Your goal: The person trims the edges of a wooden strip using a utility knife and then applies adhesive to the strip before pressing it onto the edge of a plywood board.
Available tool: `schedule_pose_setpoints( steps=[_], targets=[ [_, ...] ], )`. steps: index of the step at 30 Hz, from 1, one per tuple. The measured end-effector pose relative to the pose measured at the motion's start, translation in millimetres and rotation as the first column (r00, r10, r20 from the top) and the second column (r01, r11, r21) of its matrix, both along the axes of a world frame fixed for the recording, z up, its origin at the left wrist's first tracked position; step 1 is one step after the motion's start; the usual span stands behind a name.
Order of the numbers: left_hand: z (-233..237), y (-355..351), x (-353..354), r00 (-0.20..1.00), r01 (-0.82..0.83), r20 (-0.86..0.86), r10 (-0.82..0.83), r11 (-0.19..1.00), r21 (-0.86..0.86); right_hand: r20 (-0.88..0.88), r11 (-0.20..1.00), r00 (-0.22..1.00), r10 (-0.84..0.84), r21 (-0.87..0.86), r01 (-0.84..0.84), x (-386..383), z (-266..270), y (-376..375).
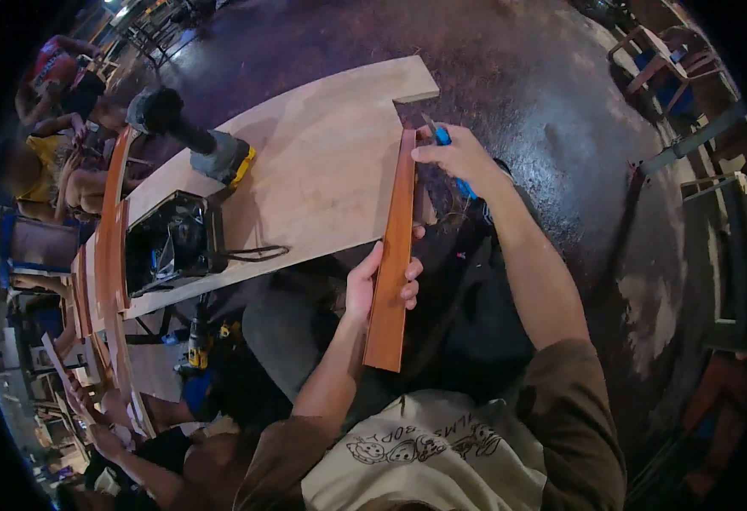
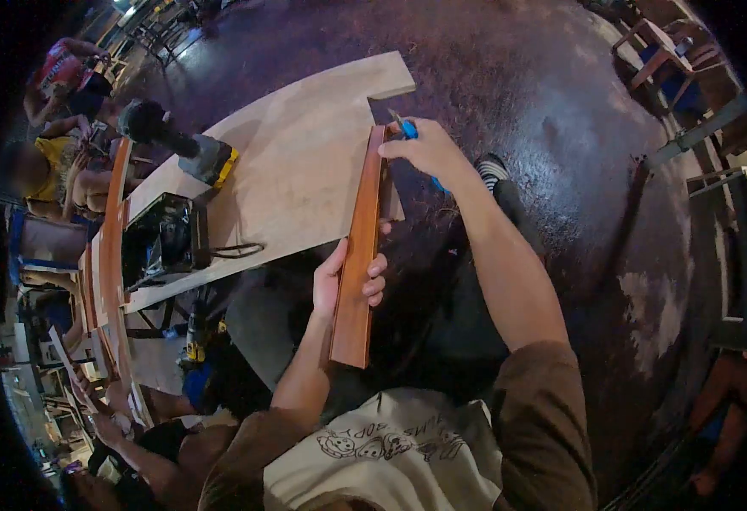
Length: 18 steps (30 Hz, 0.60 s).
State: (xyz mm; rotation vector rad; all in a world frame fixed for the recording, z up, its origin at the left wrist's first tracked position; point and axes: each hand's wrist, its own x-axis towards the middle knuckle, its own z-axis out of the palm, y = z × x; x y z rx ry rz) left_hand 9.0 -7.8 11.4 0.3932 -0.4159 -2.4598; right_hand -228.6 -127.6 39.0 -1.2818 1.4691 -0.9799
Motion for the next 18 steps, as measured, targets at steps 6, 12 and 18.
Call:
schedule_pose_setpoints(
  steps=[6,12,18],
  targets=[
    [3,3,-1,0.992,-0.033,0.119,0.036,0.999,-0.032,0.085,0.998,0.996,-0.033,0.054,0.029,4,1,4],
    [5,12,-7,0.980,-0.020,0.195,0.028,0.999,-0.047,0.429,0.998,0.901,-0.061,0.004,0.065,3,9,14],
    [-13,18,-3,0.985,0.055,0.165,-0.044,0.997,-0.062,0.629,0.998,0.777,0.028,0.022,-0.053,-9,12,27]
  ],
)
